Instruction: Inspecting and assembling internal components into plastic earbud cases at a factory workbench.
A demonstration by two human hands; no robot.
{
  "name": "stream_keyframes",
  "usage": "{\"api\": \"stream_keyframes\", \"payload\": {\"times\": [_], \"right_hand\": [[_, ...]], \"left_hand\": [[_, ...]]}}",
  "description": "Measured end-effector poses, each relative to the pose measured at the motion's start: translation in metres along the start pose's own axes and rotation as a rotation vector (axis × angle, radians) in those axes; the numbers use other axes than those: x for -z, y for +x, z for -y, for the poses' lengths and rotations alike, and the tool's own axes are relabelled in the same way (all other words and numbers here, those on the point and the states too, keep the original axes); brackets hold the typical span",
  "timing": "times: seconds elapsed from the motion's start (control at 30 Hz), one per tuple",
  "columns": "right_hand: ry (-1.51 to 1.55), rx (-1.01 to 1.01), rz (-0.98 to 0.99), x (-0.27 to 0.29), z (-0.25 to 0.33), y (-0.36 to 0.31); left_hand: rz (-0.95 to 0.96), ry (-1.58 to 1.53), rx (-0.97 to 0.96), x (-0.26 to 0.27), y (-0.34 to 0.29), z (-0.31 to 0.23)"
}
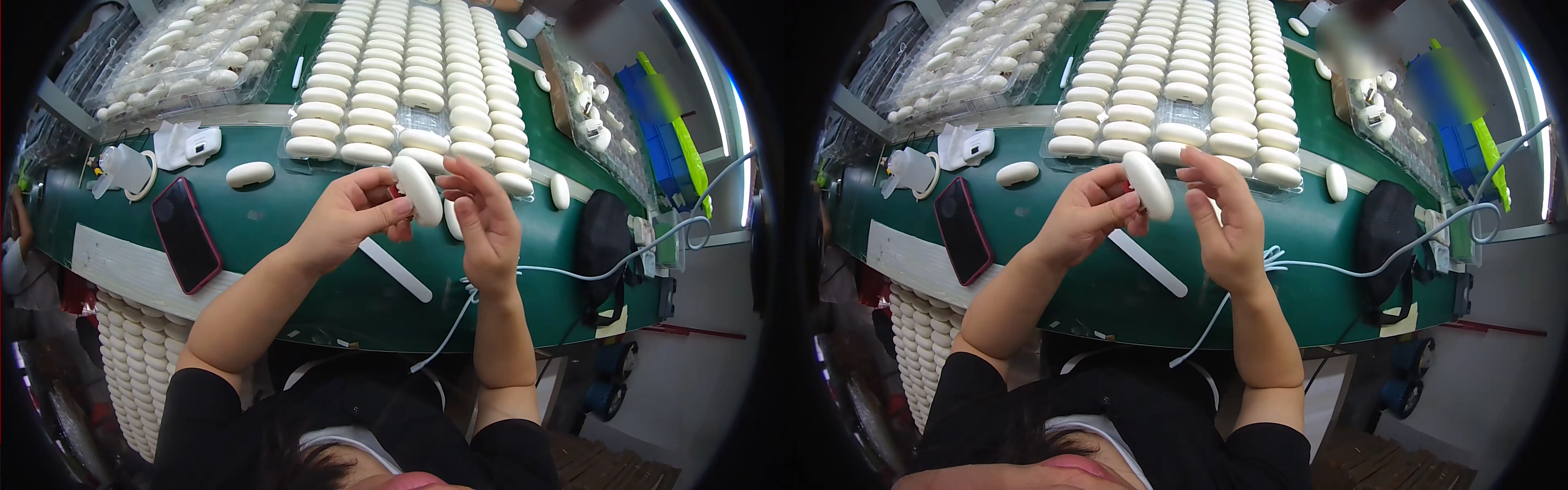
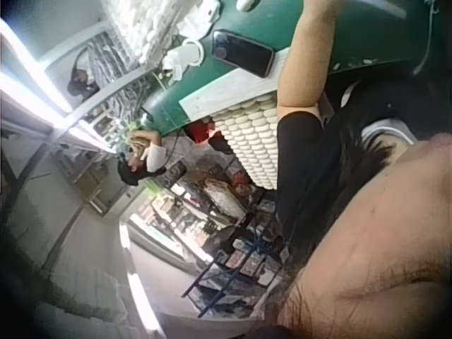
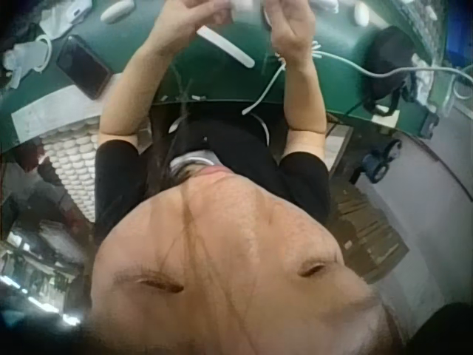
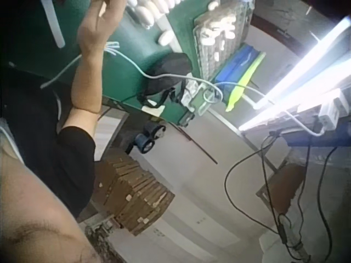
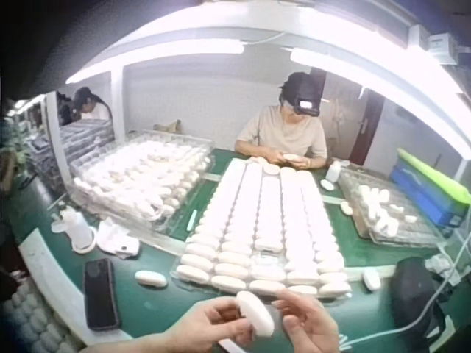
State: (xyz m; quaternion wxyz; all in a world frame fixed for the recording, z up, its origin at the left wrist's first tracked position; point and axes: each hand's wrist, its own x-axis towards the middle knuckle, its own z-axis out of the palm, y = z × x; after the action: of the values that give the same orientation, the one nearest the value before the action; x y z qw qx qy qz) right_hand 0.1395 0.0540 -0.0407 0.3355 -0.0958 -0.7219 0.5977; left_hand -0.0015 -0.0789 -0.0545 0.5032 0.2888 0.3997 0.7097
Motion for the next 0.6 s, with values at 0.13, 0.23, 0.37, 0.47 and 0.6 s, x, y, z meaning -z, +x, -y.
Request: {"api": "stream_keyframes", "payload": {"times": [0.13, 0.23, 0.37, 0.47, 0.6], "right_hand": [[-0.097, -0.019, 0.087, 0.0, -0.004, -0.01], [-0.234, 0.072, 0.071, 0.0, -0.003, -0.007], [-0.337, 0.192, 0.067, 0.004, 0.004, -0.006], [-0.299, 0.207, 0.09, 0.01, 0.004, -0.005], [-0.182, 0.093, 0.085, 0.013, 0.004, -0.006]], "left_hand": [[-0.063, -0.051, -0.09, -0.006, 0.0, 0.008], [-0.058, 0.029, -0.095, -0.003, -0.004, 0.012], [-0.056, 0.155, -0.159, -0.006, -0.005, 0.013], [-0.087, 0.256, -0.13, -0.009, -0.008, 0.009], [-0.06, 0.425, -0.207, -0.01, -0.01, 0.009]]}}
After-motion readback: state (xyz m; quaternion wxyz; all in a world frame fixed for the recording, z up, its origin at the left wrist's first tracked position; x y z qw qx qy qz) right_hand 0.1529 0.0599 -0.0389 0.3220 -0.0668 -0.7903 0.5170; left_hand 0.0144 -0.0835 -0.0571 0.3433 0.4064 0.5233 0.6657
